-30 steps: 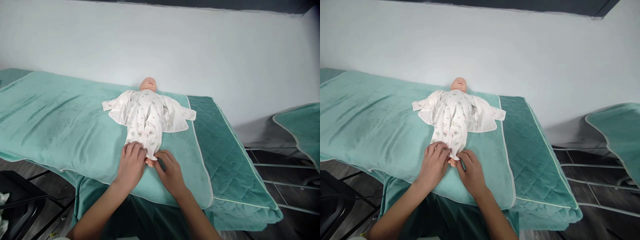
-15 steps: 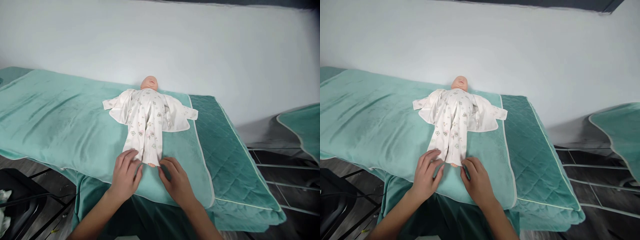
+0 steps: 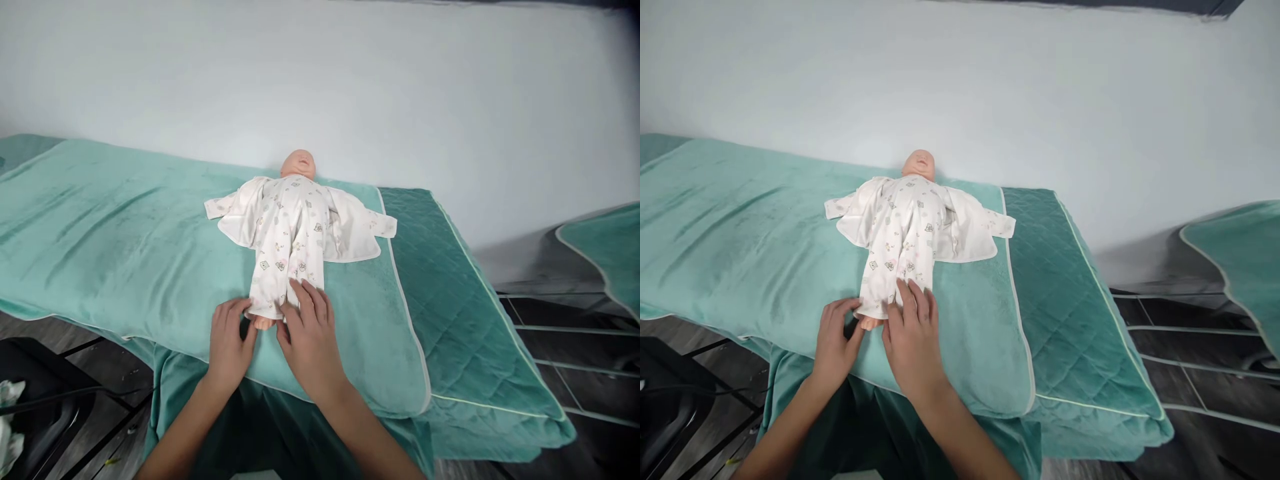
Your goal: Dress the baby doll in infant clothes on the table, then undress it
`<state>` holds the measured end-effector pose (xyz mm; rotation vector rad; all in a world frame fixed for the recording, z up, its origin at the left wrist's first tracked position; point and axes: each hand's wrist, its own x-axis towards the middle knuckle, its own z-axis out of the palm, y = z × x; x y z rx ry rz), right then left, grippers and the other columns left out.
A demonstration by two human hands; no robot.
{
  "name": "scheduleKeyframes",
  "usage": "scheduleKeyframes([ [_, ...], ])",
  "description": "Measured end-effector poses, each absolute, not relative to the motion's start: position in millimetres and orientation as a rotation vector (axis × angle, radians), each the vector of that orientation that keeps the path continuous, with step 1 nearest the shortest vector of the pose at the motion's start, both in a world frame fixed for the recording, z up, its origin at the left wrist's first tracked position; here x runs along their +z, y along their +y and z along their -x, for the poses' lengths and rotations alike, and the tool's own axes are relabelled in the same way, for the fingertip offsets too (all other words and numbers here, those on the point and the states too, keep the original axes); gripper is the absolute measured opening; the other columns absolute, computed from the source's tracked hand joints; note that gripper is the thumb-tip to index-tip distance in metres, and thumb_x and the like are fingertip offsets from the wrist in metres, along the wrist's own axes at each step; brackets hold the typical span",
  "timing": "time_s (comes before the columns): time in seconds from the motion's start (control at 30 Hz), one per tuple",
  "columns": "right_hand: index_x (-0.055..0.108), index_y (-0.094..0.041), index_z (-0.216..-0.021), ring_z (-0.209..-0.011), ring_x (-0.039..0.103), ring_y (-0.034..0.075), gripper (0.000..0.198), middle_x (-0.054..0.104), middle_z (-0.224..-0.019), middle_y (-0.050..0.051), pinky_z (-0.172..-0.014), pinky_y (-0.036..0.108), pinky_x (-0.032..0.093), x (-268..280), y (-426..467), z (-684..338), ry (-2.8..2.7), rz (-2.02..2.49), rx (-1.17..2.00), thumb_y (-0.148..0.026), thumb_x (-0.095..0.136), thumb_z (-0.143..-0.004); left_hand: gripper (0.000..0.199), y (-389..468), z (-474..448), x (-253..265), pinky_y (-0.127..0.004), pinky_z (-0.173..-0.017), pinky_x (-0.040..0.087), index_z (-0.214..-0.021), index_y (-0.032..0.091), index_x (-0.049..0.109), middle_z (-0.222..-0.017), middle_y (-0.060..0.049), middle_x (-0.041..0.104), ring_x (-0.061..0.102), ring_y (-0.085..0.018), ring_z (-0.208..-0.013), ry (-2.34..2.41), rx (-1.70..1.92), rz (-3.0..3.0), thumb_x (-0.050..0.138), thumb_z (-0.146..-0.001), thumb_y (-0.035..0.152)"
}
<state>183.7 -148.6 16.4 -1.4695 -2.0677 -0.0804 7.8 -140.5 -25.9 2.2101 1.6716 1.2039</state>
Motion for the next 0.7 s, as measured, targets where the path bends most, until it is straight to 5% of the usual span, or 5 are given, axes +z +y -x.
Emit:
scheduleKeyframes([
  [0.27,0.061,-0.021,-0.097,-0.144,0.042,0.032,0.012,0.056,-0.146,0.012,-0.118,0.062,0.036,17,-153,-189,-2.035,1.381,-0.029,-0.011,0.057,-0.091,0.022,-146,-2,-15,-0.03,-0.077,0.055,-0.11,0.021,0.06,-0.098,-0.004,0.062,0.063,-0.016,-0.09,1.449,1.437,-2.195,0.057,-0.093,0.008],
  [0.47,0.058,-0.025,-0.115,-0.139,0.049,0.032,0.022,0.057,-0.143,0.013,-0.112,0.06,0.044,27,-155,-212,-2.025,1.217,0.109,-0.018,0.06,-0.094,0.02,-141,10,-18,-0.033,-0.078,0.055,-0.111,0.021,0.06,-0.102,-0.006,0.063,0.063,-0.018,-0.093,1.334,1.373,-2.115,0.052,-0.095,0.012],
  [0.7,0.059,-0.018,-0.125,-0.124,0.052,0.031,0.032,0.06,-0.13,0.016,-0.104,0.056,0.048,1,-73,-270,-1.914,1.453,0.001,-0.012,0.046,-0.097,0.032,-44,15,-10,-0.051,-0.107,0.049,-0.125,0.018,0.062,-0.124,-0.013,0.065,0.055,-0.03,-0.124,1.514,1.069,-2.473,0.05,-0.095,0.016],
])
